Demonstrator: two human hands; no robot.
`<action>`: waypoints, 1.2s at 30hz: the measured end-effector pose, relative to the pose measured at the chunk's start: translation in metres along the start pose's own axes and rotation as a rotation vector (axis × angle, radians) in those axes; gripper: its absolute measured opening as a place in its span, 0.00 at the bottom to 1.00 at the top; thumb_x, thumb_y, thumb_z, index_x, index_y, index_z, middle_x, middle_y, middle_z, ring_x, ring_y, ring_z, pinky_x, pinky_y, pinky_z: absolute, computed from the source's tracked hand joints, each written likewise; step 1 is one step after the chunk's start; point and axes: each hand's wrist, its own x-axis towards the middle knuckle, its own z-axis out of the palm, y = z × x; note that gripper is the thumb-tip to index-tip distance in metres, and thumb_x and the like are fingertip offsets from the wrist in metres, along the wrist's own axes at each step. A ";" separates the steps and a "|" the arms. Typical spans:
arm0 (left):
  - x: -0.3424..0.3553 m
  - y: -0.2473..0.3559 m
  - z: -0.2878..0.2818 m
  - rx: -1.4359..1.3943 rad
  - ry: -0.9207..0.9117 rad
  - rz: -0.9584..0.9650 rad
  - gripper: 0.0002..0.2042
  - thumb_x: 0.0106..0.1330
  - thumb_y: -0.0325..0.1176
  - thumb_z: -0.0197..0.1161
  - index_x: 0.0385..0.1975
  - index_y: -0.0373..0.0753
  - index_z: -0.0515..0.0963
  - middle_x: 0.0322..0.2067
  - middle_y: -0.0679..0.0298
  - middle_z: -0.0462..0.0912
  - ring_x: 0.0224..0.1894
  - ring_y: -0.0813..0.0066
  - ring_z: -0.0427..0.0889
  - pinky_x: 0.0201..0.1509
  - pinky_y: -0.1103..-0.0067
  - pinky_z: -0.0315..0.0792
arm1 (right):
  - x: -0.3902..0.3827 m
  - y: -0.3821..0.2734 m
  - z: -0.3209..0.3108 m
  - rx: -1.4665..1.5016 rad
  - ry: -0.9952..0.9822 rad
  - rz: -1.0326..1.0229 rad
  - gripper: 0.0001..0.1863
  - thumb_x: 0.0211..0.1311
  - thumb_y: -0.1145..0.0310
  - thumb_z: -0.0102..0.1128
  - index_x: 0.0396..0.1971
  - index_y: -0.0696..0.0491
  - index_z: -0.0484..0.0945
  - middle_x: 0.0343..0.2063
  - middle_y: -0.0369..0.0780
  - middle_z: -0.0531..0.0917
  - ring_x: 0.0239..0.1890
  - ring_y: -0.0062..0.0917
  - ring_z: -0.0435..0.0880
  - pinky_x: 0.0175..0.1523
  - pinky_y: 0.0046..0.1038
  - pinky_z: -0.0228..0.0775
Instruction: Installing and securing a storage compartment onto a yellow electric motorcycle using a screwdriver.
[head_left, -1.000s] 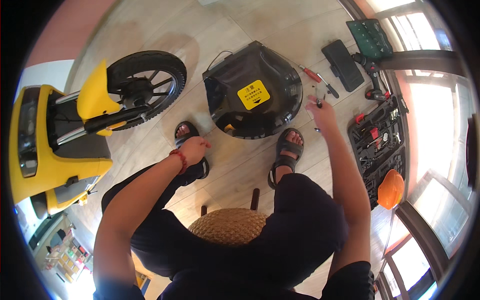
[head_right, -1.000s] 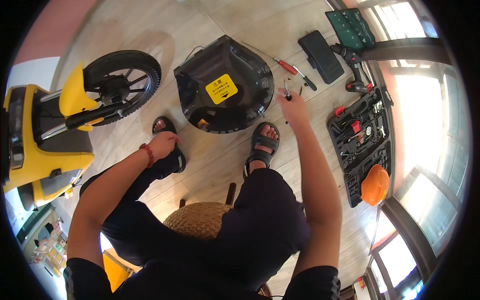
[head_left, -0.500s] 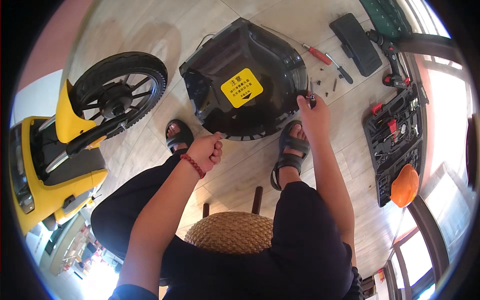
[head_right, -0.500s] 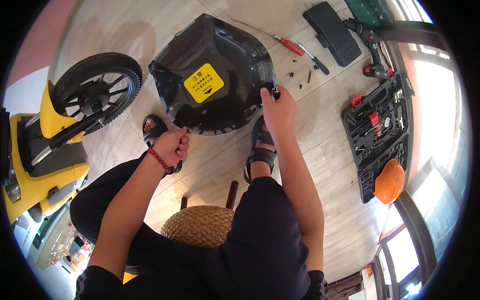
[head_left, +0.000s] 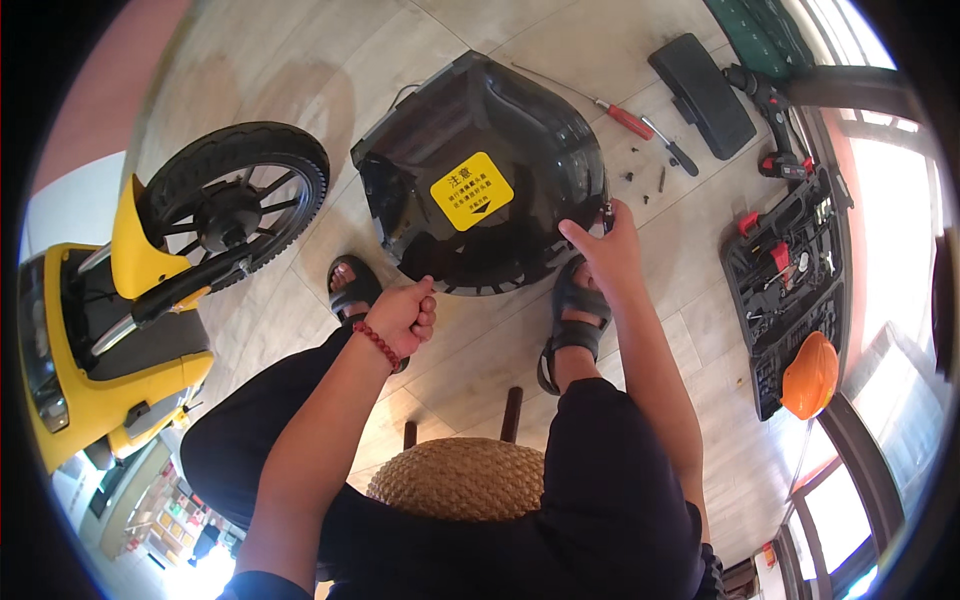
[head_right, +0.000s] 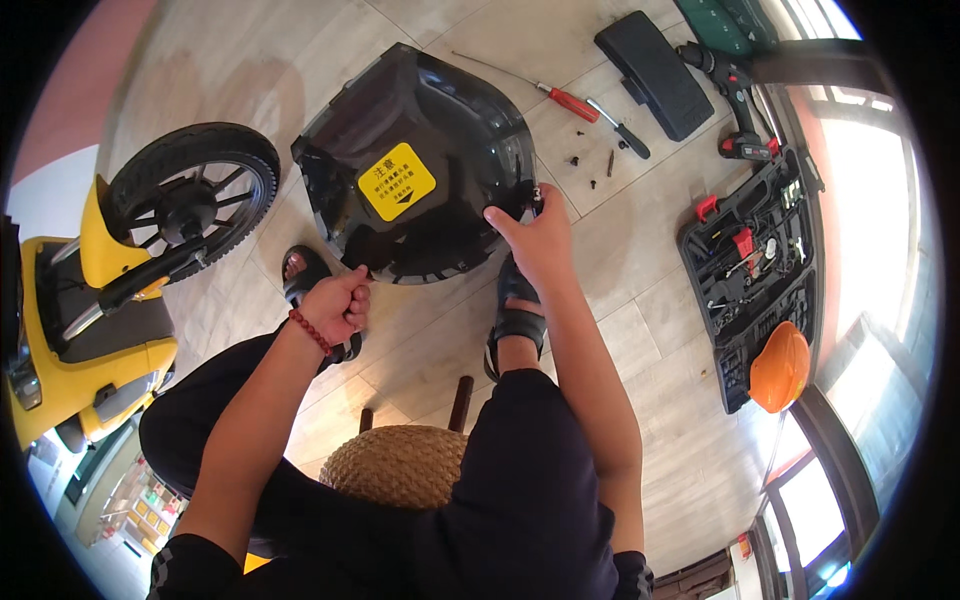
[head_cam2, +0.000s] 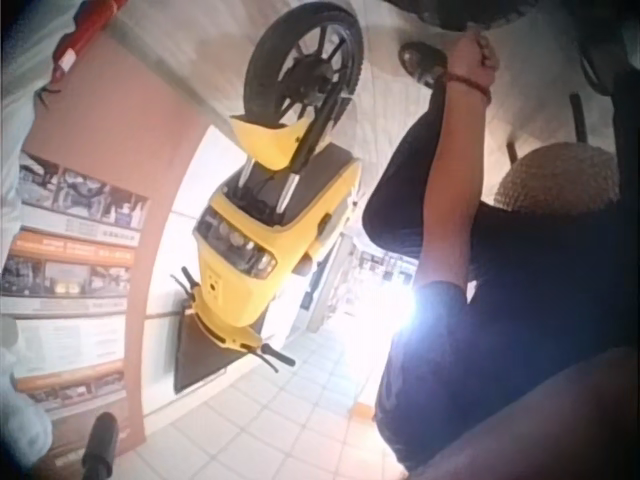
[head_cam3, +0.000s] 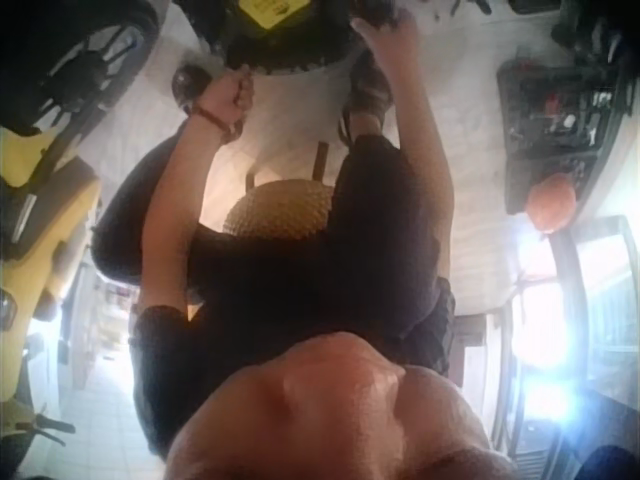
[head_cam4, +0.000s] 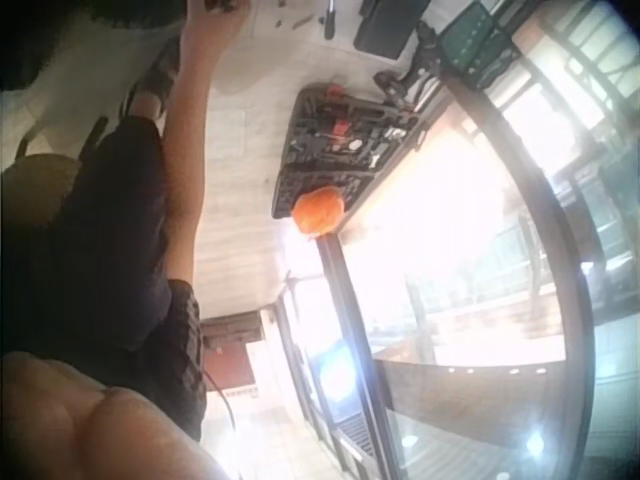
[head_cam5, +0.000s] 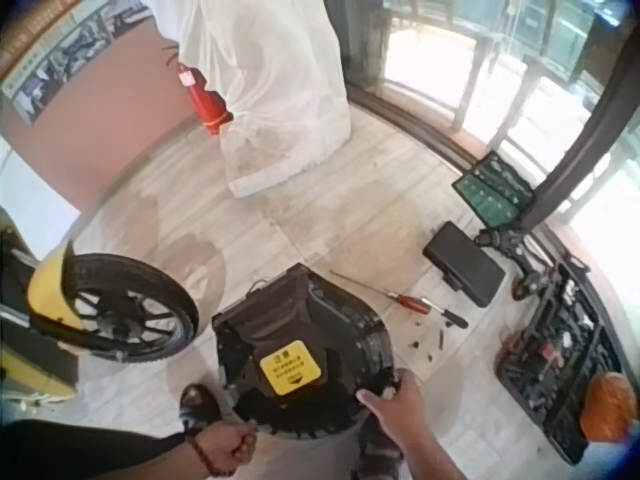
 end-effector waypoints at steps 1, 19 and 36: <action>0.001 0.000 -0.002 0.050 -0.009 0.025 0.11 0.66 0.38 0.51 0.23 0.42 0.65 0.16 0.73 0.63 0.15 0.85 0.59 0.15 0.86 0.51 | 0.000 -0.002 -0.002 0.005 -0.001 -0.005 0.26 0.40 0.62 0.71 0.38 0.60 0.72 0.34 0.43 0.78 0.36 0.29 0.77 0.44 0.28 0.68; 0.026 0.116 -0.039 0.592 0.127 0.542 0.08 0.59 0.33 0.47 0.25 0.36 0.70 0.13 0.68 0.67 0.13 0.79 0.63 0.14 0.80 0.54 | 0.018 0.021 0.006 0.508 -0.101 0.223 0.18 0.57 0.58 0.59 0.42 0.52 0.69 0.19 0.27 0.68 0.14 0.07 0.60 0.17 0.12 0.52; 0.063 0.157 -0.046 0.539 0.292 0.649 0.14 0.57 0.30 0.45 0.34 0.38 0.80 0.22 0.66 0.76 0.17 0.79 0.70 0.19 0.81 0.64 | 0.009 0.033 -0.005 0.749 -0.256 0.426 0.17 0.60 0.62 0.56 0.47 0.46 0.65 0.19 0.26 0.66 0.14 0.07 0.59 0.17 0.12 0.51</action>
